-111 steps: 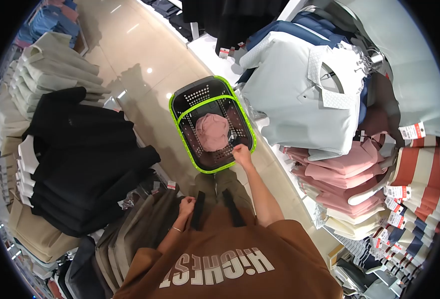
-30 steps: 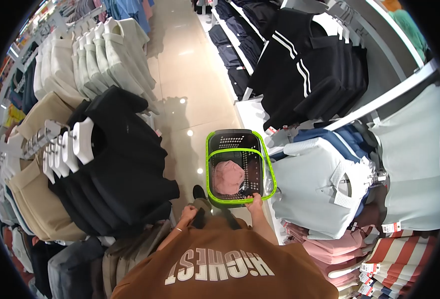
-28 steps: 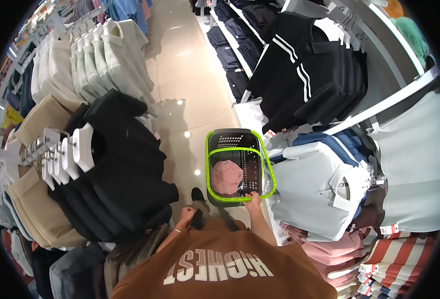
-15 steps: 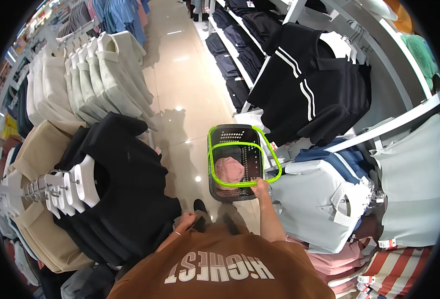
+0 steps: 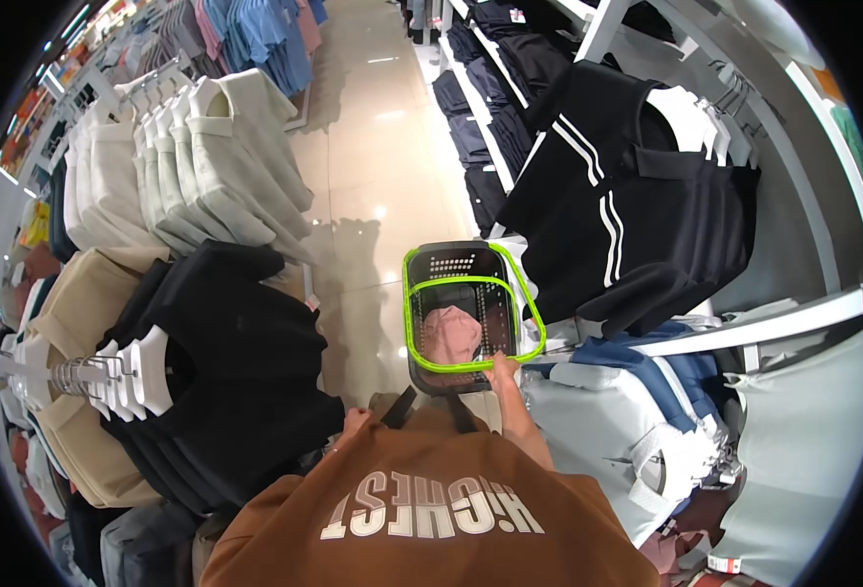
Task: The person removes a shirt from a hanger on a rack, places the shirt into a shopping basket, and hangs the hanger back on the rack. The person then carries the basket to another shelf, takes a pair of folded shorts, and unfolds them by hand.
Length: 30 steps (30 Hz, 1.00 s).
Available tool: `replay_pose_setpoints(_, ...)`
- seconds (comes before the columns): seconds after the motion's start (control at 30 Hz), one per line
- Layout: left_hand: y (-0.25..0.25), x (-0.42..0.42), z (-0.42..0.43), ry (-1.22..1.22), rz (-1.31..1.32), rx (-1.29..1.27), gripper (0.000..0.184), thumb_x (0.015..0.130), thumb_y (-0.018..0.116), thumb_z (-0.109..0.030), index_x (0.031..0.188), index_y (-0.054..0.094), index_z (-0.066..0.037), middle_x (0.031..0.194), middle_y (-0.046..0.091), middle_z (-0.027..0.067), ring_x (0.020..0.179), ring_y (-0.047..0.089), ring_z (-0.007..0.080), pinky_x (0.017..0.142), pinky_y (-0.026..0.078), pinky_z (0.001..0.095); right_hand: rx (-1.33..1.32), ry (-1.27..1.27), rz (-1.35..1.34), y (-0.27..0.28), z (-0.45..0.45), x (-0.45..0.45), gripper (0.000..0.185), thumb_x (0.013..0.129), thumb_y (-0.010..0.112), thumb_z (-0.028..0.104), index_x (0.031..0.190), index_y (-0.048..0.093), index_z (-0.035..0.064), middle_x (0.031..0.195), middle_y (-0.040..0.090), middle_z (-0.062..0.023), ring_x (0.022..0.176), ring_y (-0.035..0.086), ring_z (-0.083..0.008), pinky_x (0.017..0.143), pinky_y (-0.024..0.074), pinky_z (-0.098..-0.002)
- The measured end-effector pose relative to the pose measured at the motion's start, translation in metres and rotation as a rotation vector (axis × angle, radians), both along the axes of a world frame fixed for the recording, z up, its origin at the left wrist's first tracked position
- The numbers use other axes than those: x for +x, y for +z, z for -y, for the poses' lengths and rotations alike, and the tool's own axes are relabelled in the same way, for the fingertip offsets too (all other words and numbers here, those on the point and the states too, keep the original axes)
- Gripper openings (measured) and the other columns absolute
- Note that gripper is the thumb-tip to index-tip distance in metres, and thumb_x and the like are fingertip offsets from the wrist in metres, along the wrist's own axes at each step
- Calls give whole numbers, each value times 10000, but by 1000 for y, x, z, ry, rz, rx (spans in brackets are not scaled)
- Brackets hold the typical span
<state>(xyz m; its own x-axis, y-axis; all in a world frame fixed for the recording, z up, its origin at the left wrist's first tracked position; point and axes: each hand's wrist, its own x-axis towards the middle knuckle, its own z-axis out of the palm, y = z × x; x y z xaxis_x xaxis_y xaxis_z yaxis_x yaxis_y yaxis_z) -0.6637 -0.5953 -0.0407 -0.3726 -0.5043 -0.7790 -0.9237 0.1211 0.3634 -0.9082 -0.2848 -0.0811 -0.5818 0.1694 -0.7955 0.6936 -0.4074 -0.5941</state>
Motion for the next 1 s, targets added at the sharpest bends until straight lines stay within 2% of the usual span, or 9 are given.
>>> replay_pose_setpoints(0.1, 29, -29, -1, 0, -31, -51, 339, 734, 578, -322, 947, 671, -75, 980, 643, 188, 984, 602, 323, 847, 464, 368, 27, 18, 54, -4, 4, -16, 430, 834, 509, 57, 1102, 174, 36, 878, 513, -146, 679, 594, -228, 601, 550, -396)
replay_pose_setpoints(0.2, 34, -44, 6, 12, -41, -71, 327, 737, 569, -306, 954, 671, -83, 1003, 637, 189, 1004, 591, 323, 868, 452, 370, 61, 32, 68, -10, 15, -23, 109, 842, 464, 52, 933, 417, 14, 782, 514, -95, 673, 571, -206, 583, 516, -359)
replay_pose_setpoints(0.43, 39, -81, 30, 11, 55, -50, 314, 739, 567, -263, 970, 670, -77, 1015, 638, 178, 1015, 587, 318, 882, 442, 369, 114, 72, 90, 23, 56, -64, 122, 799, 451, 9, 912, 407, 23, 783, 495, -94, 667, 560, -198, 586, 529, -359)
replay_pose_setpoints(0.6, 27, -141, 90, 35, 41, -27, 295, 731, 600, -256, 959, 677, -85, 1007, 645, 163, 1004, 595, 304, 876, 444, 364, -60, -121, 42, 16, 103, -105, 104, 795, 435, 20, 888, 388, 23, 740, 449, -101, 592, 510, -215, 553, 542, -432)
replay_pose_setpoints(0.67, 16, -160, 114, -7, 10, 23, 280, 727, 615, -255, 942, 682, -88, 993, 649, 162, 1001, 599, 294, 871, 448, 361, 12, -307, 28, 21, 127, -126, 109, 795, 447, 22, 888, 392, 35, 740, 446, -98, 580, 484, -213, 562, 525, -440)
replay_pose_setpoints(0.87, 1, -208, 180, 4, -12, 164, 277, 726, 619, -246, 937, 683, -79, 980, 655, 156, 978, 610, 276, 870, 450, 346, -109, -362, -60, 55, 175, -196, 97, 782, 483, 34, 855, 423, 60, 675, 417, -78, 554, 438, -194, 599, 488, -439)
replay_pose_setpoints(0.9, 0, -212, 187, -9, -19, 175, 278, 726, 619, -244, 938, 683, -76, 980, 655, 156, 973, 612, 273, 869, 450, 343, -102, -347, -98, 56, 185, -202, 63, 782, 483, 32, 803, 433, 65, 644, 406, -66, 548, 437, -190, 588, 486, -424)
replay_pose_setpoints(1.0, 1, -228, 203, -59, -1, 180, 289, 729, 617, -239, 955, 682, -70, 982, 655, 159, 959, 617, 263, 862, 453, 334, -41, -360, -155, 13, 205, -224, 69, 782, 490, 34, 760, 433, 66, 639, 410, -64, 541, 434, -189, 577, 478, -411)
